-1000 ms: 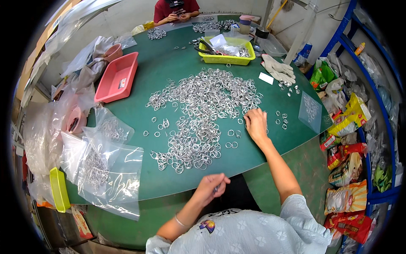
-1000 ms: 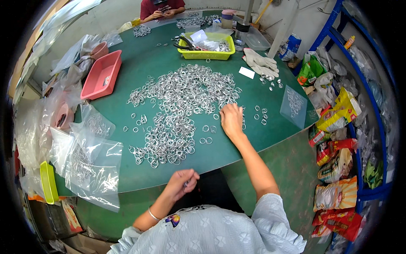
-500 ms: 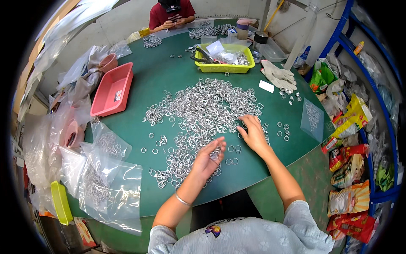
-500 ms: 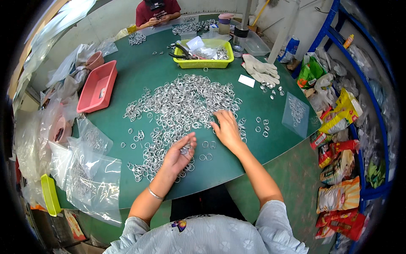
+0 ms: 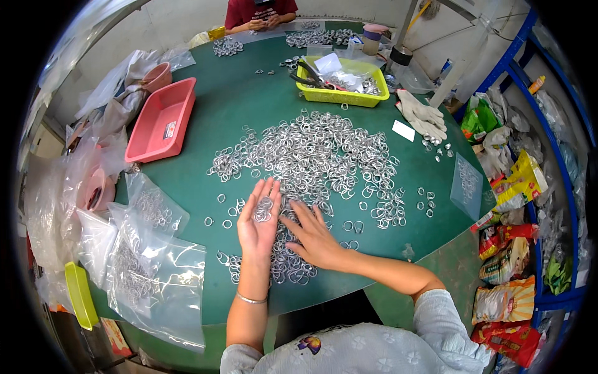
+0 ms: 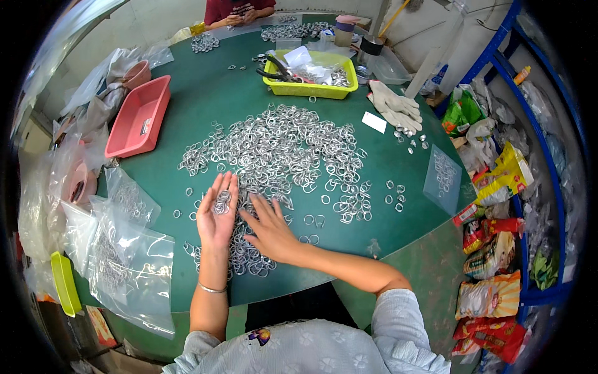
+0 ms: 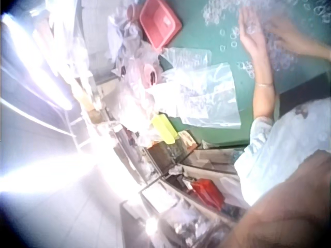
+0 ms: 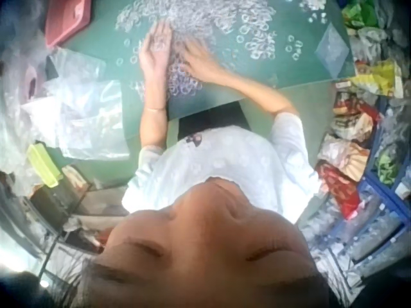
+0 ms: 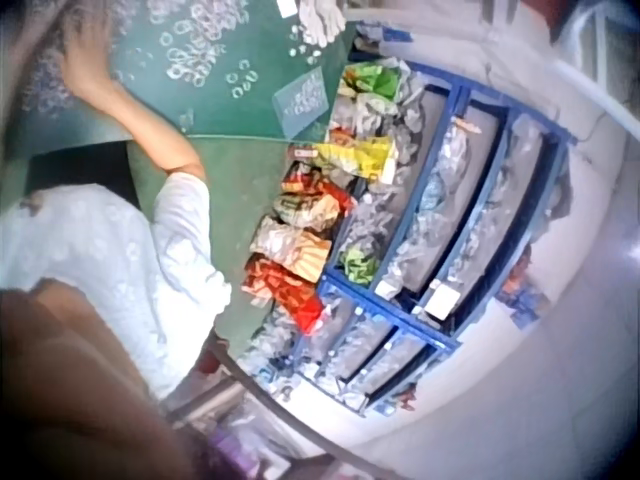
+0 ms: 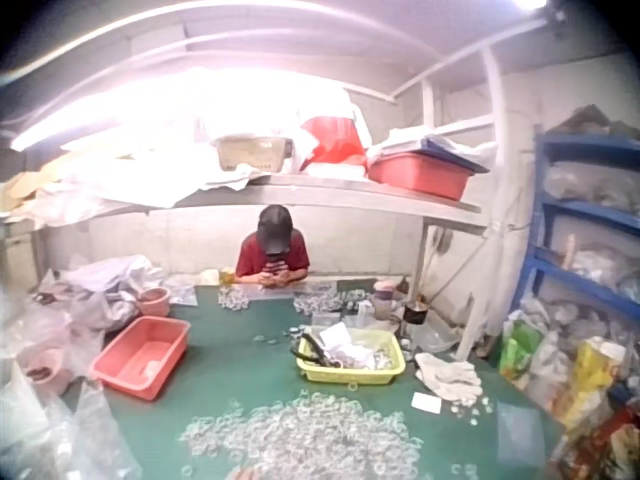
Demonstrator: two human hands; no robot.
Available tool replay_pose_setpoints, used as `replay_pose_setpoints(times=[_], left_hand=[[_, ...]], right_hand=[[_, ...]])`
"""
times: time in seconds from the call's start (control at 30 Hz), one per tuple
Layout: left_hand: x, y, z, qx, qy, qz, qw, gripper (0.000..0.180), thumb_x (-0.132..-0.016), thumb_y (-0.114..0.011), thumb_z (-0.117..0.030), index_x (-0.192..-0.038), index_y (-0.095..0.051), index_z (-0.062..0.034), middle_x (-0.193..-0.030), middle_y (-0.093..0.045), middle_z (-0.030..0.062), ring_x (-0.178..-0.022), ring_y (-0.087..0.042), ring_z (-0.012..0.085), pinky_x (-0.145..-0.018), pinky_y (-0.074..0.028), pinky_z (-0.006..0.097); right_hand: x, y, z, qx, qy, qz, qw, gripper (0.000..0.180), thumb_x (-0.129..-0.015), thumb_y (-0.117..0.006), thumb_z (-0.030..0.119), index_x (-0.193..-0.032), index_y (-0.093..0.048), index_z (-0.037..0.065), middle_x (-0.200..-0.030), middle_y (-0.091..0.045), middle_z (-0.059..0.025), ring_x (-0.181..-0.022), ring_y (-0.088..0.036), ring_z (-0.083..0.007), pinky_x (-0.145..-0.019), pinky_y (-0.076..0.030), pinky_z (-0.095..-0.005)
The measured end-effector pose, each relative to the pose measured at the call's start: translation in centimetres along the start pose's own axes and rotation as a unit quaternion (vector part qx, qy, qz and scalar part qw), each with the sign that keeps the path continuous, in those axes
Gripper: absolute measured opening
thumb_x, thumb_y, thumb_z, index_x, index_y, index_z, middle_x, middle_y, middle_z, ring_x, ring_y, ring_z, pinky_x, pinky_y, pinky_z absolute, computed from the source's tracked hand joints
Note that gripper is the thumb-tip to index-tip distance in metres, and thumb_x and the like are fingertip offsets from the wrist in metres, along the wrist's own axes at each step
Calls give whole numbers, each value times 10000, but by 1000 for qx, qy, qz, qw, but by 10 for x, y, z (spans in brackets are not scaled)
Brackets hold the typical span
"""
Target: The person sorts small metal rings by hand on a green work table and places them into plastic bags.
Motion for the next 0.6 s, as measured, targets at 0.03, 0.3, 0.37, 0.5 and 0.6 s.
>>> replay_pose_setpoints(times=[0.03, 0.3, 0.37, 0.5, 0.6], left_hand=[[0, 3, -3, -5, -10, -14, 1000, 430, -915, -475, -175, -1264, -399, 66, -1276, -451, 189, -1186, -450, 283, -972, -414, 358], [3, 25, -27, -52, -91, -126, 986, 277, -931, -492, -170, -1147, -481, 2, -751, -426, 16, -596, -375, 71, -437, -301, 181], [3, 21, -22, -35, -71, -76, 994, 276, -937, -478, -184, -1145, -482, -1, -728, -422, 12, -582, -371, 70, -429, -293, 182], [6, 4, -8, -145, -27, -51, 988, 249, -938, -467, -188, -1097, -513, -1, -649, -397, -7, -533, -351, 68, -412, -261, 177], [11, -3, 10, -297, 18, -27, 954, 225, -929, -471, -160, -1063, -539, 8, -620, -406, -3, -500, -345, 66, -399, -250, 176]], right_hand=[[-3, -3, 6, -14, 32, 23, 999, 414, -827, -603, 197, -1199, -501, 45, -1390, -272, -223, -1316, -225, -396, -1047, -185, -547], [-32, 77, -67, -22, -25, -110, 993, 345, -784, -653, 217, -1088, -605, 61, -1224, -511, -150, -1180, -426, -337, -982, -317, -435], [-31, 91, -93, 105, -92, -115, 983, 443, -781, -653, 298, -1147, -577, 59, -1282, -463, -162, -1234, -369, -342, -1008, -269, -468], [-25, 67, -101, 140, -107, -54, 983, 547, -748, -685, 311, -1219, -517, 91, -1324, -410, -142, -1268, -331, -316, -1021, -217, -535], [-27, 82, -99, 176, -91, -62, 978, 435, -689, -730, 206, -1093, -600, 109, -1187, -491, -82, -1138, -442, -251, -972, -278, -480]])
Point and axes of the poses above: each hand's wrist, its own x-axis away from the middle knuckle, its own y-axis out of the back of the hand, z = x × y, the point moved 9 cm from there along -x, towards the middle knuckle
